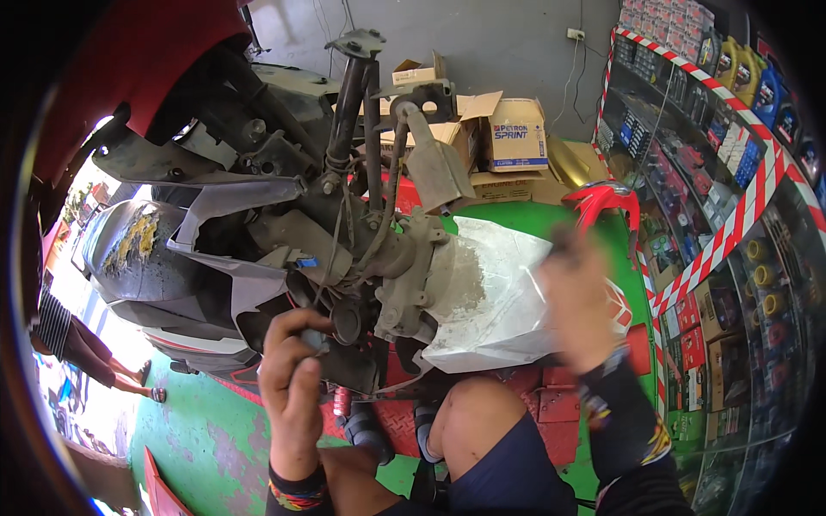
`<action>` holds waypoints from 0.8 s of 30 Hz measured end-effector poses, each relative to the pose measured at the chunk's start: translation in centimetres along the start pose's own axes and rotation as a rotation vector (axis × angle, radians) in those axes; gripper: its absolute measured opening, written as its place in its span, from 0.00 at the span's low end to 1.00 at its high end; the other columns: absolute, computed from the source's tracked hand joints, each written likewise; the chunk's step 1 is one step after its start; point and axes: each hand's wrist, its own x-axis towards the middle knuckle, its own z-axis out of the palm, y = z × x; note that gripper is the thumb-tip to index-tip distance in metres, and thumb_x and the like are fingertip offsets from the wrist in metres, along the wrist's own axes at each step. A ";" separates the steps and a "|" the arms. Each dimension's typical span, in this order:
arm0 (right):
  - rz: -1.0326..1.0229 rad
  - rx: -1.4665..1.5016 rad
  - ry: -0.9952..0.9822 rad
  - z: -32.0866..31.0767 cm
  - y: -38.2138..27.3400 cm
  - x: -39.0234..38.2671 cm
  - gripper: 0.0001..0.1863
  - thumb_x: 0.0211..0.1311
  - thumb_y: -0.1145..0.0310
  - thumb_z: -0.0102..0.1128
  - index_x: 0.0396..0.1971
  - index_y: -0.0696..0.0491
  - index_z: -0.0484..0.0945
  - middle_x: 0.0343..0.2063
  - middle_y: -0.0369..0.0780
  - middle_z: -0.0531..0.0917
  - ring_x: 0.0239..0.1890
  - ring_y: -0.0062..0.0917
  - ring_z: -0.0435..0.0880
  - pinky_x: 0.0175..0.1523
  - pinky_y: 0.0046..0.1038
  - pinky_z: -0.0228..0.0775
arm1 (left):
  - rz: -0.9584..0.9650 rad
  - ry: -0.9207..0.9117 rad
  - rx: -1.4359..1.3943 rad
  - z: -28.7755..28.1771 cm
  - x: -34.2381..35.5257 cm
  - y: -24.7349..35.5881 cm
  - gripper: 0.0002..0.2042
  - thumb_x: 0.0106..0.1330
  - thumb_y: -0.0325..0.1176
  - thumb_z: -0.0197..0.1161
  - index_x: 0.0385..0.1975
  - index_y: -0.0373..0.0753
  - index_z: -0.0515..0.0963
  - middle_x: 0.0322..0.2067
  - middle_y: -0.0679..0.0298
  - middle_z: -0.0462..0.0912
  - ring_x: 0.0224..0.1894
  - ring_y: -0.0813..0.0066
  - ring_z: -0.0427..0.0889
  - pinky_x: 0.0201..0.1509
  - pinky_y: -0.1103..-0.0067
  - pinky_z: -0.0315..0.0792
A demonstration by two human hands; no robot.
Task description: The person strips and cuts wires on a motorcycle using a wire stripper, then connects and twists the wires together by hand.
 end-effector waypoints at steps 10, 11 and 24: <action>-0.219 -0.202 -0.428 0.6 -3.9 -1.9 0.16 0.46 0.69 0.65 0.36 0.57 0.73 0.23 0.46 0.75 0.27 0.43 0.77 0.37 0.37 0.70 | 0.054 0.050 -0.043 1.3 0.5 -0.2 0.09 0.70 0.31 0.58 0.37 0.31 0.81 0.54 0.48 0.79 0.47 0.61 0.80 0.53 0.71 0.72; -0.339 -0.288 -0.437 1.1 -3.7 -2.0 0.18 0.44 0.68 0.67 0.36 0.56 0.74 0.26 0.46 0.77 0.30 0.46 0.78 0.39 0.39 0.72 | 0.064 0.043 -0.053 1.2 0.6 -0.3 0.09 0.70 0.31 0.58 0.38 0.31 0.82 0.55 0.48 0.79 0.49 0.60 0.80 0.54 0.71 0.72; -0.647 -0.401 -0.396 5.6 -3.1 -2.2 0.33 0.35 0.64 0.74 0.46 0.58 0.73 0.37 0.45 0.78 0.38 0.43 0.75 0.44 0.41 0.70 | -0.066 0.067 -0.379 0.7 -0.2 -0.9 0.10 0.75 0.32 0.54 0.43 0.31 0.76 0.59 0.42 0.77 0.59 0.59 0.78 0.64 0.67 0.70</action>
